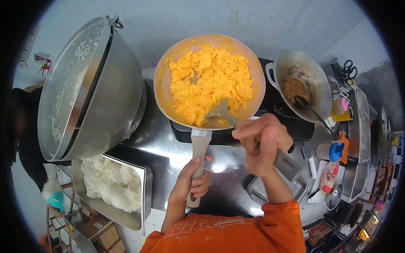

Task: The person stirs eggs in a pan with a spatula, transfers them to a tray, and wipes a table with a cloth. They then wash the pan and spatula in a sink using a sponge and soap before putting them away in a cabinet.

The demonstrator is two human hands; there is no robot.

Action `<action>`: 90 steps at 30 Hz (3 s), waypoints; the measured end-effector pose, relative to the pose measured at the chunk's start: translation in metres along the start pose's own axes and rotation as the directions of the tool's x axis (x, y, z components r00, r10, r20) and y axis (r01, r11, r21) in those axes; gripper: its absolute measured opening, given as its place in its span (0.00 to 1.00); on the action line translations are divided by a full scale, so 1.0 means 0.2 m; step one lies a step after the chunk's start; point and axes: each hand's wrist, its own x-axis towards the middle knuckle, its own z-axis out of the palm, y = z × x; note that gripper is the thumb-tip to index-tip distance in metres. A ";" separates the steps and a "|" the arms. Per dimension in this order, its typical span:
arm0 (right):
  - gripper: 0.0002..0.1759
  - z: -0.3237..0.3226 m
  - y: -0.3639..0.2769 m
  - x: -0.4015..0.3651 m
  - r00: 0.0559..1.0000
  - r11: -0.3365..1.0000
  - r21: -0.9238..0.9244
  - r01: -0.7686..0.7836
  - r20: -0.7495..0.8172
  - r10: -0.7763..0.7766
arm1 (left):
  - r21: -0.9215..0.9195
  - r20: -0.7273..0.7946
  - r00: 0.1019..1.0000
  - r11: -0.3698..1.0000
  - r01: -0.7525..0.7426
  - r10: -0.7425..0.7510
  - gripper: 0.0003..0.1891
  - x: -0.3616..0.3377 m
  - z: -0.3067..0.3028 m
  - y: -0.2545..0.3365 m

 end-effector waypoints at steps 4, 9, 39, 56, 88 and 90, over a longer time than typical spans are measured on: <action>0.21 0.20 0.12 0.11 0.990 0.845 0.518 0.137 -0.086 -0.108 | 0.035 -0.025 0.999 0.999 0.026 -0.025 0.20 0.01 -0.03 -0.02; 0.21 0.33 0.33 0.43 0.896 0.875 0.340 0.345 -0.397 -0.199 | 0.037 -0.024 1.000 0.999 0.009 -0.008 0.20 0.01 -0.03 -0.02; 0.16 0.07 0.81 1.06 0.845 0.739 0.629 -0.241 -0.239 0.479 | 0.016 0.002 1.000 1.000 0.003 -0.004 0.19 -0.01 0.03 0.04; 0.23 -0.23 0.02 0.36 0.890 0.836 0.428 0.343 0.135 -0.435 | 0.009 0.024 1.000 1.000 -0.003 0.002 0.23 0.00 0.00 0.02; 0.18 -0.36 -0.08 0.26 0.782 0.678 0.546 0.492 -0.620 -0.068 | 0.791 0.339 -0.081 -0.330 -0.515 0.937 0.19 0.29 0.07 -0.27; 0.18 -0.38 -0.11 0.27 0.770 0.669 0.566 0.483 -0.637 -0.017 | 0.744 0.163 -0.303 -0.319 -0.588 0.939 0.13 0.41 0.05 -0.22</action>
